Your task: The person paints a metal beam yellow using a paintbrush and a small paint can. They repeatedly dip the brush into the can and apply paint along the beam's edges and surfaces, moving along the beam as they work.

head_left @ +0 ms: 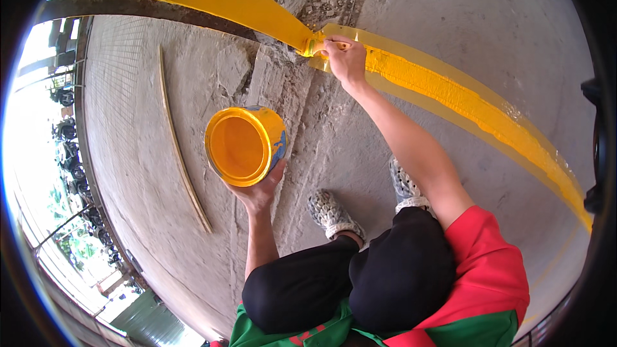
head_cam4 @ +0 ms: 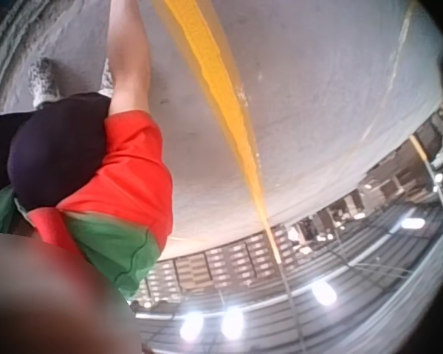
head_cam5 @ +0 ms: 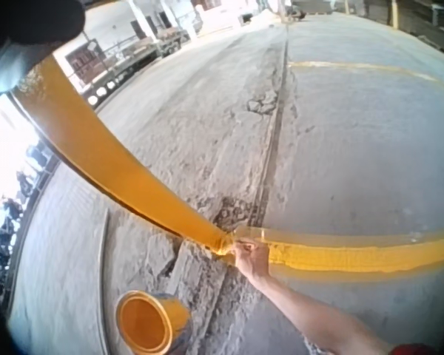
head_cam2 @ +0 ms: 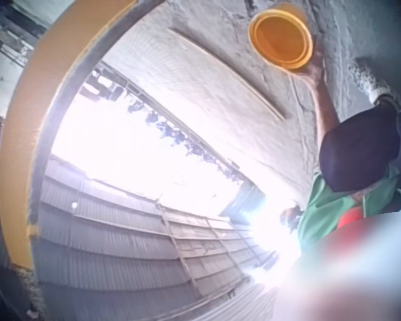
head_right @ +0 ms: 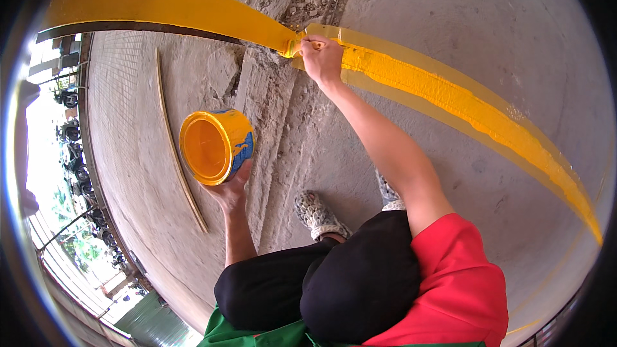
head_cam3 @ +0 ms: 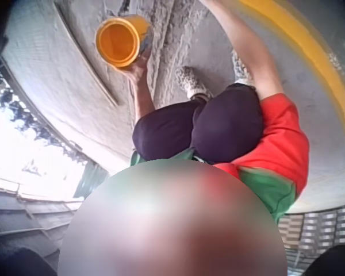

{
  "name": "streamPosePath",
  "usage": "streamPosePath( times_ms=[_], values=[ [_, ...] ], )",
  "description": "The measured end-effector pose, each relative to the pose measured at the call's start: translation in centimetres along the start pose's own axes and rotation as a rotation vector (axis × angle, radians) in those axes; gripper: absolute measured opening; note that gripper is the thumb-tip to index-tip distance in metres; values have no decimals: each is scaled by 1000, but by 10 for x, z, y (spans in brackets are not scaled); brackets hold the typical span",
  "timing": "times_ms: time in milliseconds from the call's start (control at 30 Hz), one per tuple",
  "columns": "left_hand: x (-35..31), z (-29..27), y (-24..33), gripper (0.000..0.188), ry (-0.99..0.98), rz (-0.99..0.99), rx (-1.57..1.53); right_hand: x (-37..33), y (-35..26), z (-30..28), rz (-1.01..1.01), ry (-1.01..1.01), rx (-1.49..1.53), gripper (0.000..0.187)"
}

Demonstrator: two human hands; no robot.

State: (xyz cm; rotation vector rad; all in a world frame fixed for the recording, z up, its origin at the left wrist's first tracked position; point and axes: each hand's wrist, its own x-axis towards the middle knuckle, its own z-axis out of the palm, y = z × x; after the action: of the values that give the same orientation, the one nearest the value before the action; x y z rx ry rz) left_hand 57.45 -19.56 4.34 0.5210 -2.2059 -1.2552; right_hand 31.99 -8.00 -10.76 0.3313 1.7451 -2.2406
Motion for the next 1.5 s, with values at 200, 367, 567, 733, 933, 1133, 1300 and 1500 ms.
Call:
streamPosePath(
  times_ms=[200, 367, 567, 733, 933, 1133, 1300, 1500],
  values=[
    [-2, -1, -1, 87, -8, -42, 29, -1, -3, 0, -139, 190, 35, 16],
    [0, -1, -3, 87, 17, 14, 39, -3, -6, 8, -125, -54, -224, 15],
    [-3, -3, -3, 88, 1, -44, 64, -1, -4, 4, -58, 138, -45, 15],
    [-3, -2, -2, 87, 28, -32, -11, -4, 4, 7, -56, -37, 105, 17],
    [-4, -2, -4, 85, 23, -34, 32, -5, 5, 6, -204, 14, -167, 15],
    [-1, -3, -9, 103, 14, -32, 124, -4, -44, -13, 7, 33, 292, 19],
    [-10, 18, -23, 123, -3, 36, 18, -29, -147, -77, -283, -220, 211, 17],
    [-24, 59, -44, 122, -96, 152, -48, -143, -223, -71, -217, -734, -292, 17]
  ],
)
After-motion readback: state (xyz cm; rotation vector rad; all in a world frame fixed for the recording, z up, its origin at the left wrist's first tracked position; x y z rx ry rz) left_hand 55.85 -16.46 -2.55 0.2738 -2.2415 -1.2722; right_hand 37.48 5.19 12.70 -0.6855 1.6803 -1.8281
